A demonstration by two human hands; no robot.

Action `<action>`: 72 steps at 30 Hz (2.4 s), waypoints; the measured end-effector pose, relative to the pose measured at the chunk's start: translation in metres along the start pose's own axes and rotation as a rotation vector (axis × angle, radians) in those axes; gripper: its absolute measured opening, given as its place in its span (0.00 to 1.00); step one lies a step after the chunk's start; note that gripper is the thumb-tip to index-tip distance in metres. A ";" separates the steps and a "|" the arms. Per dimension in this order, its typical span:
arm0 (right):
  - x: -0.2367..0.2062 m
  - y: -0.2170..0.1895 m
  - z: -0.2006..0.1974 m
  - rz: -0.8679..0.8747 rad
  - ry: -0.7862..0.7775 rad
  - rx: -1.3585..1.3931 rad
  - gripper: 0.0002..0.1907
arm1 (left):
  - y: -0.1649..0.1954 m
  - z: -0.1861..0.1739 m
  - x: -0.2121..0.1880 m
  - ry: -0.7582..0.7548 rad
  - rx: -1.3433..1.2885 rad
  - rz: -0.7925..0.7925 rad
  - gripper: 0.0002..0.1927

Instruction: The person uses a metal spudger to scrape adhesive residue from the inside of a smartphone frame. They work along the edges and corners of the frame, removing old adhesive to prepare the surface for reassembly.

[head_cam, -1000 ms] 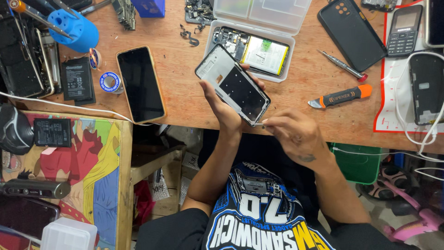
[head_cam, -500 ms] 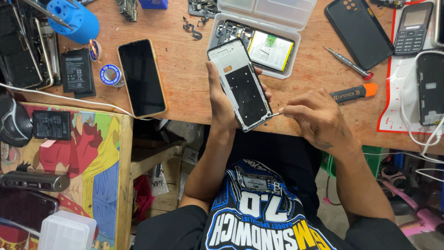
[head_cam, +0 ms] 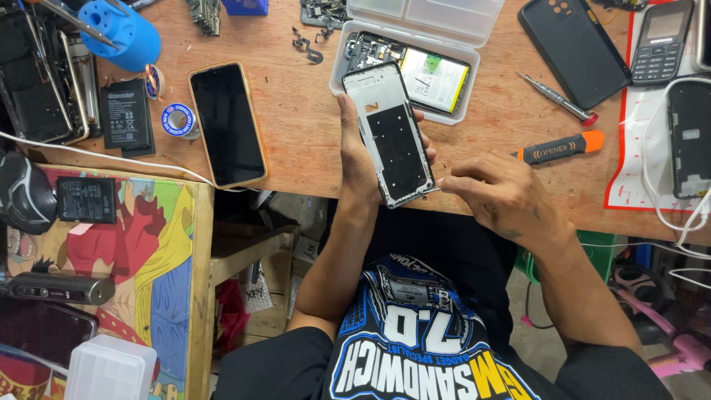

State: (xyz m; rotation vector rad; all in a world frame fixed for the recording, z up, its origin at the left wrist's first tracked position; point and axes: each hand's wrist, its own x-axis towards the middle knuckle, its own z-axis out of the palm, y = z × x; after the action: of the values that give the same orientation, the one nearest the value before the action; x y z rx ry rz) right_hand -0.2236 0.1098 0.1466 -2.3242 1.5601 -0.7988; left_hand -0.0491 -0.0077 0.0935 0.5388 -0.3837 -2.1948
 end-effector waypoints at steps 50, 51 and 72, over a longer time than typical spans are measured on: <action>0.002 -0.010 0.007 -0.038 0.035 -0.056 0.14 | 0.005 -0.007 0.004 -0.092 0.086 0.024 0.49; 0.002 -0.011 0.007 -0.028 0.033 -0.054 0.14 | 0.005 -0.007 0.004 -0.099 0.070 0.035 0.49; 0.004 -0.015 0.014 0.114 0.012 0.222 0.09 | 0.003 -0.012 0.004 -0.036 0.028 0.062 0.46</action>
State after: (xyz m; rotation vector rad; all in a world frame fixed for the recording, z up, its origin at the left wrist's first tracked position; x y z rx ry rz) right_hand -0.2030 0.1103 0.1429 -2.0592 1.5087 -0.9092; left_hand -0.0438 -0.0140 0.0830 0.4962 -0.4454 -2.1445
